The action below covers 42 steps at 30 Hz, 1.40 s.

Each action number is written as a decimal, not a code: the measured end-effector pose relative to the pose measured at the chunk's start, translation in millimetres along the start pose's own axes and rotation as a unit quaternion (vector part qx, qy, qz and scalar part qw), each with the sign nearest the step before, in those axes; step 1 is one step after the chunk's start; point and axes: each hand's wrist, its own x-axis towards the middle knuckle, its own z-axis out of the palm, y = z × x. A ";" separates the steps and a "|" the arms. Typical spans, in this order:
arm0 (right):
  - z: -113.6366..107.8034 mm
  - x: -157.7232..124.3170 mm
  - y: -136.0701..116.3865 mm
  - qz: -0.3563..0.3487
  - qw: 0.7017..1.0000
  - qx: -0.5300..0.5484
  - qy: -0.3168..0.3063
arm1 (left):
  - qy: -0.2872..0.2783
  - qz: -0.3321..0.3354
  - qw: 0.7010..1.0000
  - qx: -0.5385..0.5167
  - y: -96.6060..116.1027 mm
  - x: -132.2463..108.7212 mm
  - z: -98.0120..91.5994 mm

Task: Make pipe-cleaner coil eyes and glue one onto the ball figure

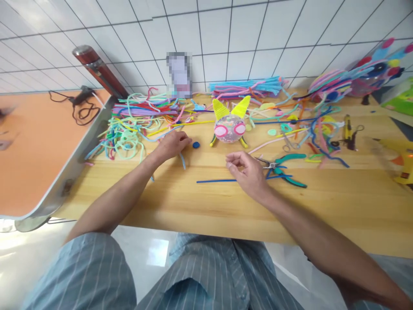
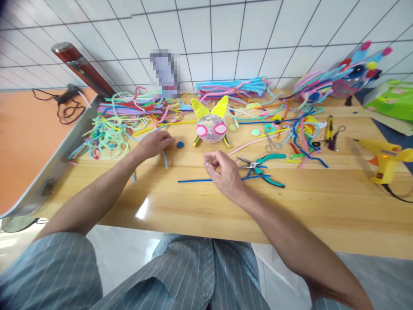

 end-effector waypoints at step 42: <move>-48.9 -51.5 -20.5 -0.260 0.945 -0.144 -0.139 | 0.091 0.170 0.955 0.227 -15.9 -16.7 29.7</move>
